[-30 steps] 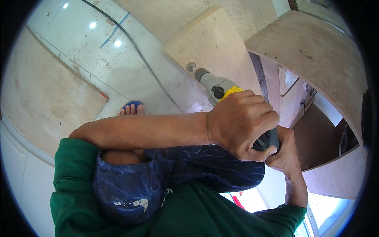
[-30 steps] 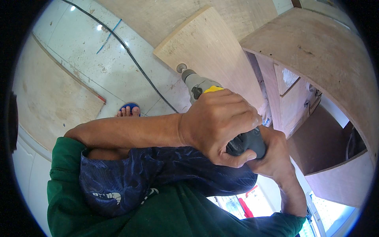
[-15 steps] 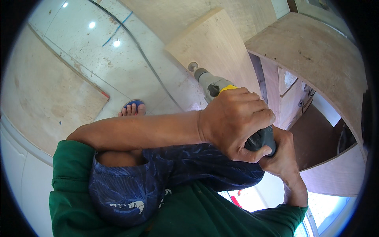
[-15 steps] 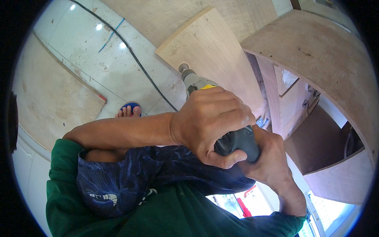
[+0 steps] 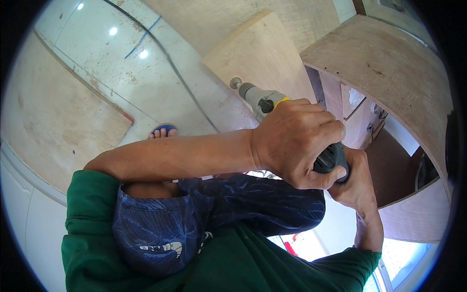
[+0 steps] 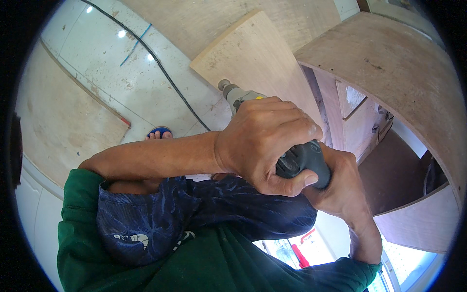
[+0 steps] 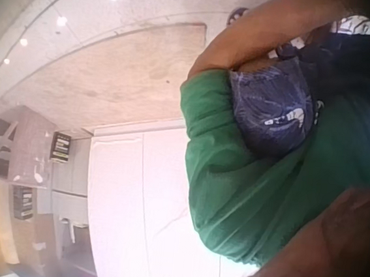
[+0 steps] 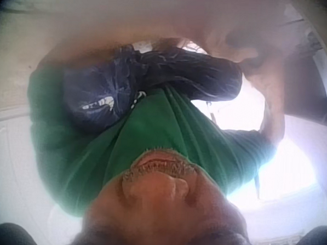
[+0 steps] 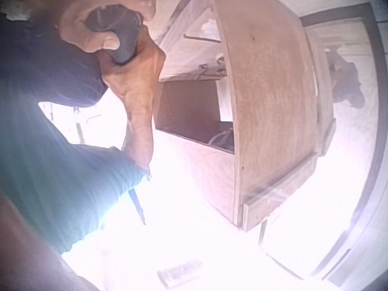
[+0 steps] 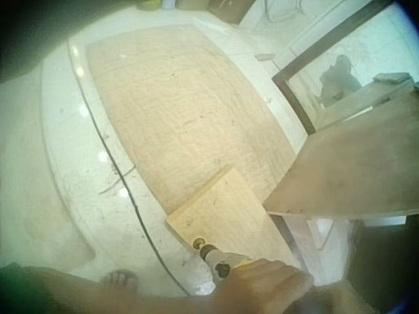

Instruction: The person uses a power drill to make holes in a wooden board. They then place metal hinges into the drilled holes and secure them with screws using a screwdriver.

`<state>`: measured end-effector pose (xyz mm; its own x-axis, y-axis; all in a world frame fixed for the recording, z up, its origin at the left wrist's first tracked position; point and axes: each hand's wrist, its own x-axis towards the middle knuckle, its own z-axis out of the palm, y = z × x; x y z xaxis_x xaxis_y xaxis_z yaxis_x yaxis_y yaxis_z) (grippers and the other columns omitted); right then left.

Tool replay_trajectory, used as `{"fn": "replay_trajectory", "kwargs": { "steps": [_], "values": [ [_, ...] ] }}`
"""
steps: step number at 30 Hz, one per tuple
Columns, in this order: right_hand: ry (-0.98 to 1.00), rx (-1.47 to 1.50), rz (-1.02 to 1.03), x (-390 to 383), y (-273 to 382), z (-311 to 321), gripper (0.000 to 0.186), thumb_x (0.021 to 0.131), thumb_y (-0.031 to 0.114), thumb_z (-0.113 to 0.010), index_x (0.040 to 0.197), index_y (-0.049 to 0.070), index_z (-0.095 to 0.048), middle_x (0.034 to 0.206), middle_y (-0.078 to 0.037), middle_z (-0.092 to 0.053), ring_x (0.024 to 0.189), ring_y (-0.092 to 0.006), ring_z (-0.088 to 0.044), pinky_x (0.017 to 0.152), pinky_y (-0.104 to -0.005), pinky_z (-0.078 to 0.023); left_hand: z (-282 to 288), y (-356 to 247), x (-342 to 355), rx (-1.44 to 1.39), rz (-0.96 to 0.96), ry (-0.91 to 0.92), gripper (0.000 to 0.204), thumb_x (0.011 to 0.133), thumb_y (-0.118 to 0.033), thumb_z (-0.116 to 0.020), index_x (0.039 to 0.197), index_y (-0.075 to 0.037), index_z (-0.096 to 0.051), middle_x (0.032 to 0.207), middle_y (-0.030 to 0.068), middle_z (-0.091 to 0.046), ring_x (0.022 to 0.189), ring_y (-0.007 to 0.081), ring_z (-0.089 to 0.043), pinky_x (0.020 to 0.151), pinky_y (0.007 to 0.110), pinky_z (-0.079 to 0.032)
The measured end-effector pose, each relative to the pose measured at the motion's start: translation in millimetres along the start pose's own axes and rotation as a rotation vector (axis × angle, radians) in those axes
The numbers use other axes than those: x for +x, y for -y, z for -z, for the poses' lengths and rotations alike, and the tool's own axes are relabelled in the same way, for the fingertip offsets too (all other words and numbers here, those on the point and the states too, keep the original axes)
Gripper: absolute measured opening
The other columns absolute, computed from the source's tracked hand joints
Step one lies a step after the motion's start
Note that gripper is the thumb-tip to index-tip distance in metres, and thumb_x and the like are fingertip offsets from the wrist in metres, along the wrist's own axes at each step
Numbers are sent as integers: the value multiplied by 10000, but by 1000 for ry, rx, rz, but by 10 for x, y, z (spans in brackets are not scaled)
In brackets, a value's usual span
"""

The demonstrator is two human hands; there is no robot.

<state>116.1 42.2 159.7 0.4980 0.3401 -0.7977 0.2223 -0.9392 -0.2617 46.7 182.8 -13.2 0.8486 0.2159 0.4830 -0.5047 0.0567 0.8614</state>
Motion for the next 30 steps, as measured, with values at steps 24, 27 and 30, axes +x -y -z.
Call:
{"fn": "replay_trajectory", "kwargs": {
  "steps": [24,27,30],
  "values": [
    [-74,51,11,-114,-310,-237,323,662,81,-816,955,15,-698,824,-190,-731,741,-332,-737,711,-404,-558,-166,-21,-114,21,-17,47,557,892,-551,-728,945,4,-730,831,157,-736,753,331,-744,681,420,-568],
    [-85,20,-21,-164,-232,-233,326,659,73,-816,957,12,-698,821,-189,-730,736,-335,-736,713,-403,-561,-145,-46,-126,27,-13,73,570,891,-561,-728,949,6,-734,847,160,-746,765,330,-749,690,420,-573],
    [-69,23,-3,-175,-233,-242,338,659,76,-817,971,11,-703,822,-187,-733,734,-336,-737,716,-401,-563,-140,-46,-140,26,-34,52,573,887,-563,-730,947,7,-734,858,162,-753,768,328,-749,692,420,-576]
  ]
}}
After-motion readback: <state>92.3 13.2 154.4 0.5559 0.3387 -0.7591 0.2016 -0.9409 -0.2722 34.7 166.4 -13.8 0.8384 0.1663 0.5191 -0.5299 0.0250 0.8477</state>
